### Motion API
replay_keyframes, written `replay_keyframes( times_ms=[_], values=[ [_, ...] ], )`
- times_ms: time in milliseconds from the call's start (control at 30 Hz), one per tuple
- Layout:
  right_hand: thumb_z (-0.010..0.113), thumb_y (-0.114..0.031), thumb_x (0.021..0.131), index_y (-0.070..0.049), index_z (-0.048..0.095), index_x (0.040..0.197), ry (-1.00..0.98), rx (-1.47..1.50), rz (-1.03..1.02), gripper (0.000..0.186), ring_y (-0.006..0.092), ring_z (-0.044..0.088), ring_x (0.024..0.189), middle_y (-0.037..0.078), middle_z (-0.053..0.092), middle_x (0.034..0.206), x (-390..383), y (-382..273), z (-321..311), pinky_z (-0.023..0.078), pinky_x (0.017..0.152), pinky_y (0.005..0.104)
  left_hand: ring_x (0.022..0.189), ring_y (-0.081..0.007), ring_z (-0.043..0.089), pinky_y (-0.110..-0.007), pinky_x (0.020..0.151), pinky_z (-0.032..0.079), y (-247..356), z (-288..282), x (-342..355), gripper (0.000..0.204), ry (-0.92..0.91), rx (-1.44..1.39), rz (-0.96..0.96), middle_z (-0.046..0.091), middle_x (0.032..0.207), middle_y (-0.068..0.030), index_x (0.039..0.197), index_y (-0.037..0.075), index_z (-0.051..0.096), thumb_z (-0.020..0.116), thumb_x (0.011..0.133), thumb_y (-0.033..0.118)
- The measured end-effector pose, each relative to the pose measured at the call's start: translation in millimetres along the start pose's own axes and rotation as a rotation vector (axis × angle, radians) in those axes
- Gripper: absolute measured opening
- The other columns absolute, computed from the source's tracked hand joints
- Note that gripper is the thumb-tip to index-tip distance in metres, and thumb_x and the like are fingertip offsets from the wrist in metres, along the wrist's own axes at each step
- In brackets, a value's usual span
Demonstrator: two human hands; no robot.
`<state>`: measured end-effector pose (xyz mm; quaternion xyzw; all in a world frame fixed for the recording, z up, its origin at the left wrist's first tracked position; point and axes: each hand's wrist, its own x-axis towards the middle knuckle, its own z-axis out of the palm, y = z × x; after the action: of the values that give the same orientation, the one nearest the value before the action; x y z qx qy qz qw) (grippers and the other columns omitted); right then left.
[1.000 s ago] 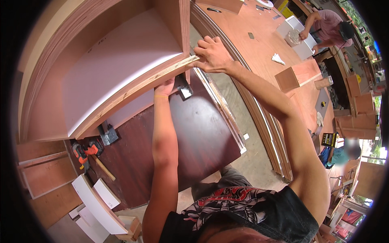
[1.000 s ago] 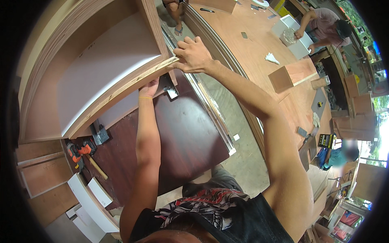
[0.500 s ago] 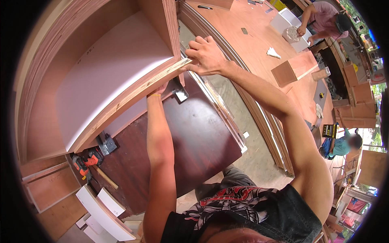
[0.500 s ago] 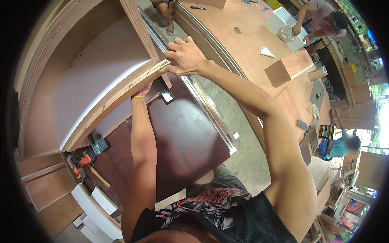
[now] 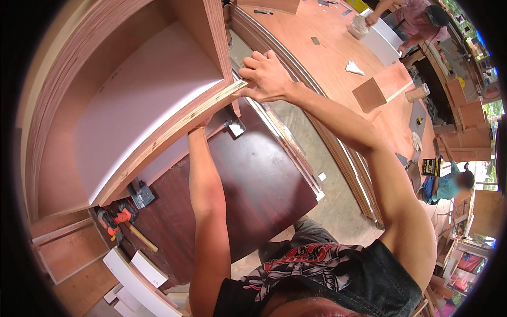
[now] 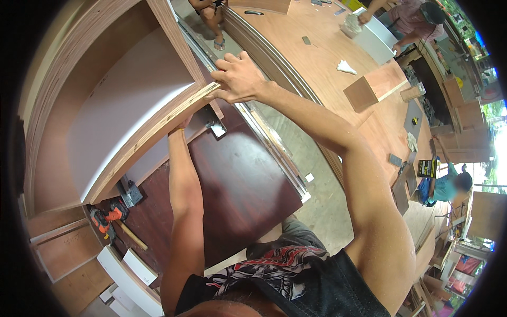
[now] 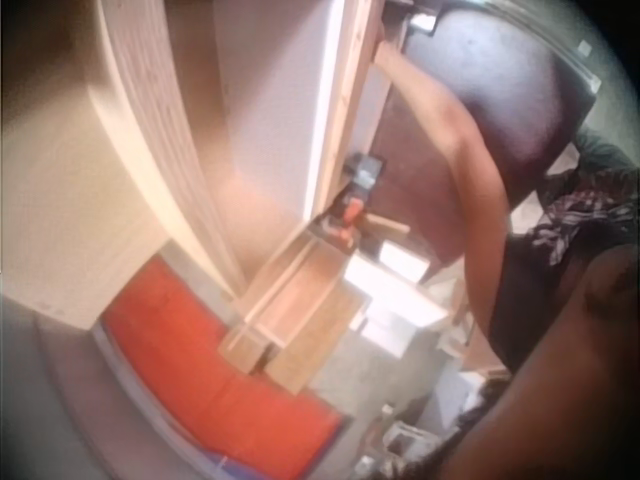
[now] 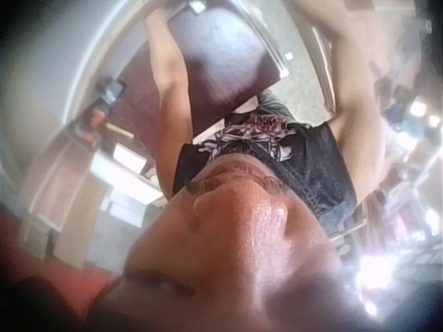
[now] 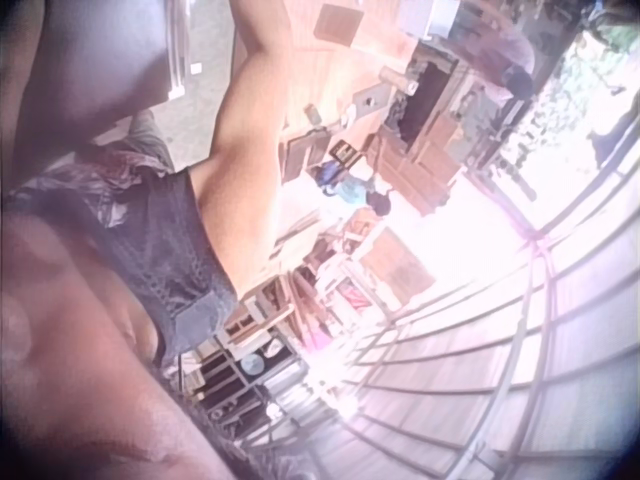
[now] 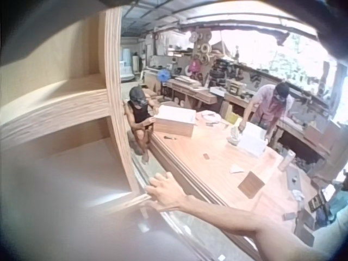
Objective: The person uses a table saw to cut long white wooden strips. They adjust the fence, feed the wood through the saw, and then carry the cut pieces to a nearby cabinet to fit them into slots.
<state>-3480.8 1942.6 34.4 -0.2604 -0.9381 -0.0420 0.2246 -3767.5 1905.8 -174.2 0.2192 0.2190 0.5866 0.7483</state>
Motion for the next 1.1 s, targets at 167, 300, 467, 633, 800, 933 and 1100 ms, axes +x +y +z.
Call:
replay_keyframes(
  times_ms=[167, 300, 467, 633, 800, 933, 1100],
  values=[
    [0.071, -0.056, 0.080, -0.015, 0.068, 0.088, -0.014, -0.029, 0.002, 0.042, 0.0215, 0.053, 0.095, 0.002, 0.054, 0.089, 2.3, -1.7, 2.3, 0.036, 0.081, 0.0405, 0.093, -0.0197, 0.069, -0.037, 0.084, 0.060, -6.5, 3.7, -6.6, 0.038, -0.123, 0.432, -0.052, 0.071, 0.105, -0.0077, 0.120, 0.005, 0.065, 0.067, 0.097, 0.035],
    [0.070, -0.056, 0.081, -0.015, 0.069, 0.089, -0.038, -0.061, -0.005, 0.042, 0.0212, 0.054, 0.096, 0.002, 0.055, 0.089, 0.7, -1.1, 2.9, 0.038, 0.083, 0.0411, 0.086, -0.0128, 0.062, -0.031, 0.073, 0.054, -12.9, 9.2, -46.1, 0.033, 0.200, 0.213, 0.077, 0.067, 0.099, -0.0038, 0.117, 0.007, 0.066, 0.072, 0.095, 0.030],
    [0.068, -0.060, 0.083, -0.014, 0.068, 0.085, 0.040, -0.071, -0.032, 0.045, 0.0225, 0.051, 0.092, 0.004, 0.054, 0.089, -1.8, 1.2, 6.1, 0.035, 0.078, 0.0397, 0.076, -0.0148, 0.053, -0.031, 0.071, 0.047, -24.2, 25.1, -92.1, 0.018, 0.145, -0.021, 0.273, 0.060, 0.088, -0.0044, 0.111, 0.007, 0.065, 0.061, 0.100, 0.021],
    [0.069, -0.057, 0.084, -0.013, 0.065, 0.086, 0.048, -0.077, -0.065, 0.043, 0.0228, 0.050, 0.091, 0.003, 0.051, 0.089, -4.8, -0.7, 8.2, 0.035, 0.079, 0.0398, 0.104, -0.0242, 0.058, -0.043, 0.095, 0.051, -31.4, 51.1, -142.7, 0.032, 0.483, -0.389, 0.483, 0.059, 0.119, -0.0152, 0.120, 0.004, 0.054, 0.045, 0.107, 0.032],
    [0.072, -0.048, 0.083, -0.015, 0.061, 0.086, 0.154, -0.098, -0.134, 0.034, 0.0230, 0.049, 0.088, 0.002, 0.049, 0.087, -47.5, -17.0, 5.1, 0.036, 0.080, 0.0405, 0.131, -0.0433, 0.045, -0.055, 0.111, 0.040, -17.7, 101.0, -190.6, 0.055, 0.451, -0.612, 0.601, 0.050, 0.138, -0.0217, 0.132, 0.000, 0.043, 0.038, 0.106, 0.049],
    [0.081, -0.033, 0.075, -0.018, 0.062, 0.089, 0.285, -0.100, -0.138, 0.028, 0.0214, 0.053, 0.089, 0.001, 0.053, 0.088, -103.6, -58.8, 4.7, 0.036, 0.082, 0.0418, 0.137, -0.0436, 0.039, -0.059, 0.117, 0.032, -23.0, 136.9, -229.3, 0.057, 0.512, -0.717, 0.583, 0.054, 0.133, -0.0201, 0.139, -0.002, 0.042, 0.041, 0.104, 0.043],
    [0.089, -0.025, 0.065, -0.015, 0.069, 0.095, 0.338, -0.008, -0.018, 0.038, 0.0224, 0.052, 0.090, 0.002, 0.058, 0.091, -194.2, -104.5, -0.8, 0.034, 0.082, 0.0422, 0.133, -0.0444, 0.044, -0.060, 0.115, 0.034, -63.7, 152.0, -282.0, 0.049, 0.484, -0.794, 0.570, 0.059, 0.122, -0.0195, 0.130, -0.005, 0.049, 0.042, 0.102, 0.034]
  ],
)
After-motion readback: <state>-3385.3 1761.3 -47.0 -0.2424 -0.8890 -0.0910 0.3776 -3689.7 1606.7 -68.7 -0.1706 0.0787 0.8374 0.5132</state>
